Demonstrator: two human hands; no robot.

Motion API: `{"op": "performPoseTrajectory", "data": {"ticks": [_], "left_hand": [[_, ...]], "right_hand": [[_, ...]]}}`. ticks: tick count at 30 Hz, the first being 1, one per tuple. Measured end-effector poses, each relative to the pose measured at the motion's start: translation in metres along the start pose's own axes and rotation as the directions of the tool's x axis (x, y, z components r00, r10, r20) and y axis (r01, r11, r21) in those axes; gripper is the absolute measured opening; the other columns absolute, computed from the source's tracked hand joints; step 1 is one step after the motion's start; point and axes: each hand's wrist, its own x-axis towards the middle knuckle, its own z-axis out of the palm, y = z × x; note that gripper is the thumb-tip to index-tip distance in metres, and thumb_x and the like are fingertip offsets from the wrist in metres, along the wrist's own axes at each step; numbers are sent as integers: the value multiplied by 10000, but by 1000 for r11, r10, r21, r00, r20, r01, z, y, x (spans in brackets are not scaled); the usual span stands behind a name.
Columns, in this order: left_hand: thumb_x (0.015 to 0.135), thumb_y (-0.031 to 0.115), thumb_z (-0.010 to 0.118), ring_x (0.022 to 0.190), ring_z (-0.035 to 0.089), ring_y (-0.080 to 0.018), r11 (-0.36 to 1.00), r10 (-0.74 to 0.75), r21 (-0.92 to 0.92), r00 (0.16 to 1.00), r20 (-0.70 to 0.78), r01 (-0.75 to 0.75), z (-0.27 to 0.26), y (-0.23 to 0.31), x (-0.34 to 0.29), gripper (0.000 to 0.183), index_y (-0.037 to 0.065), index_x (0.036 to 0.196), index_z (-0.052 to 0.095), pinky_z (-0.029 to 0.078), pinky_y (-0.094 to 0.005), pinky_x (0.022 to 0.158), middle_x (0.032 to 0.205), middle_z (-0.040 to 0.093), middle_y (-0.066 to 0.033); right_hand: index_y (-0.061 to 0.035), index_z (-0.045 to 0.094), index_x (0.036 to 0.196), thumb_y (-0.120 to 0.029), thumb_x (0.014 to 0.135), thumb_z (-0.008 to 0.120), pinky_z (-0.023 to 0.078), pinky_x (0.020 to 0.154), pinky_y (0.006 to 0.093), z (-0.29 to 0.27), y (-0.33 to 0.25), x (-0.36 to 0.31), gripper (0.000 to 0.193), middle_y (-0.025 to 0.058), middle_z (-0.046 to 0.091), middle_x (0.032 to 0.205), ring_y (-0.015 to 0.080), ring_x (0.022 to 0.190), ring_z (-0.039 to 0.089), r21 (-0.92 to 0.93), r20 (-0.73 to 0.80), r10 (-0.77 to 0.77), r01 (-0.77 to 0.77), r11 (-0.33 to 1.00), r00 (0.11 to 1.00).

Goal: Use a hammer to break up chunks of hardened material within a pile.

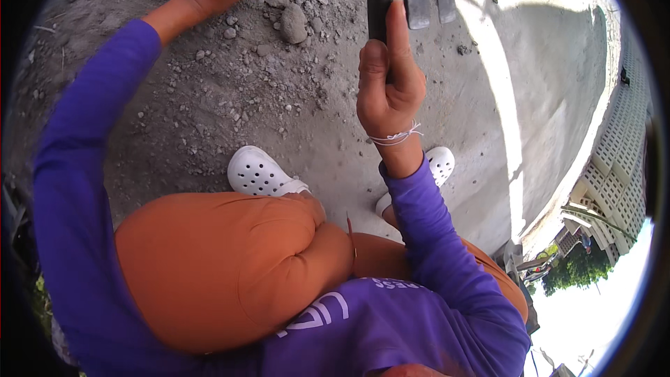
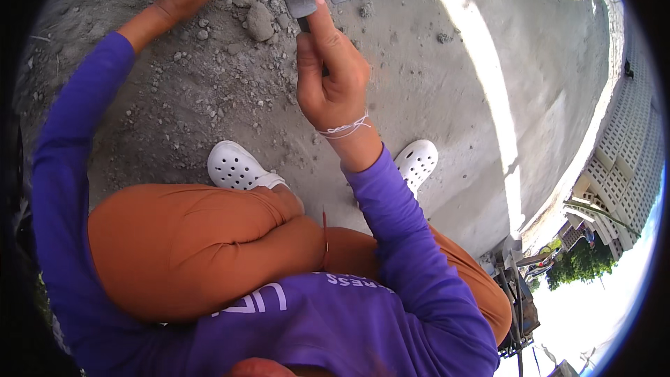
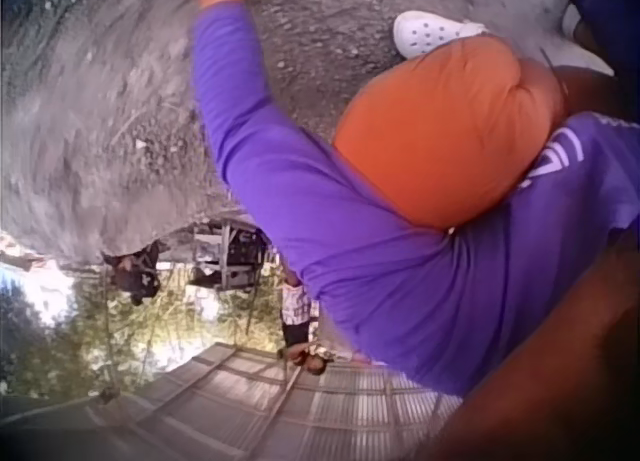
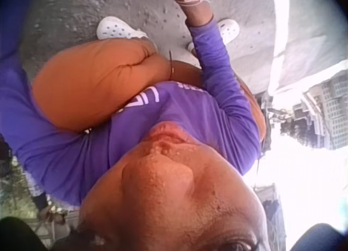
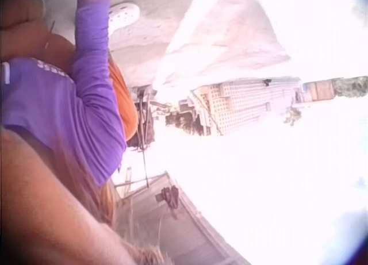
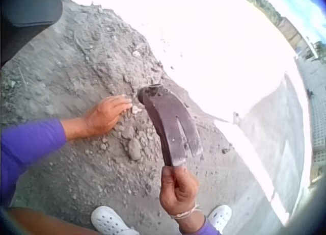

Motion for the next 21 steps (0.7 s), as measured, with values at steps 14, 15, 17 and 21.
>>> {"op": "performPoseTrajectory", "data": {"ticks": [14, 15, 17, 21], "left_hand": [[833, 105, 564, 1305, 440, -400, 988, 67, 132, 990, 122, -83, 7, 0, -32, 519, -52, 1323, 491, 318, -504, 1116, 1372, 497, -229], [832, 108, 567, 1304, 439, -405, 978, 82, 180, 990, 111, -102, 8, 0, -31, 522, -55, 1322, 491, 319, -505, 1116, 1374, 494, -234], [832, 113, 567, 1306, 436, -409, 988, 69, 129, 994, 89, -80, 12, 3, -23, 521, -58, 1319, 493, 319, -506, 1117, 1375, 493, -236], [832, 127, 560, 1305, 432, -421, 996, 8, 93, 999, 51, -13, 20, 5, -21, 521, -62, 1313, 497, 323, -509, 1115, 1376, 489, -240]], "right_hand": [[-98, 275, 1529, -63, 1028, 421, 326, 461, 181, -1, -8, 12, 523, -32, 481, 615, 19, 500, 385, 153, 9, 47, -48, 987, 999], [-90, 270, 1530, -51, 1025, 418, 327, 461, 178, 0, -11, 13, 527, -30, 480, 614, 21, 500, 385, 142, -50, -7, 14, 990, 999], [-81, 294, 1523, -56, 1016, 446, 346, 494, 176, 16, 23, -7, 530, -19, 509, 627, 19, 527, 411, 48, -103, -50, 55, 997, 993], [-129, 484, 1435, -81, 993, 516, 362, 557, 184, 33, 59, -19, 447, -42, 522, 664, 20, 612, 423, -197, 191, 358, -321, 926, 914]]}}
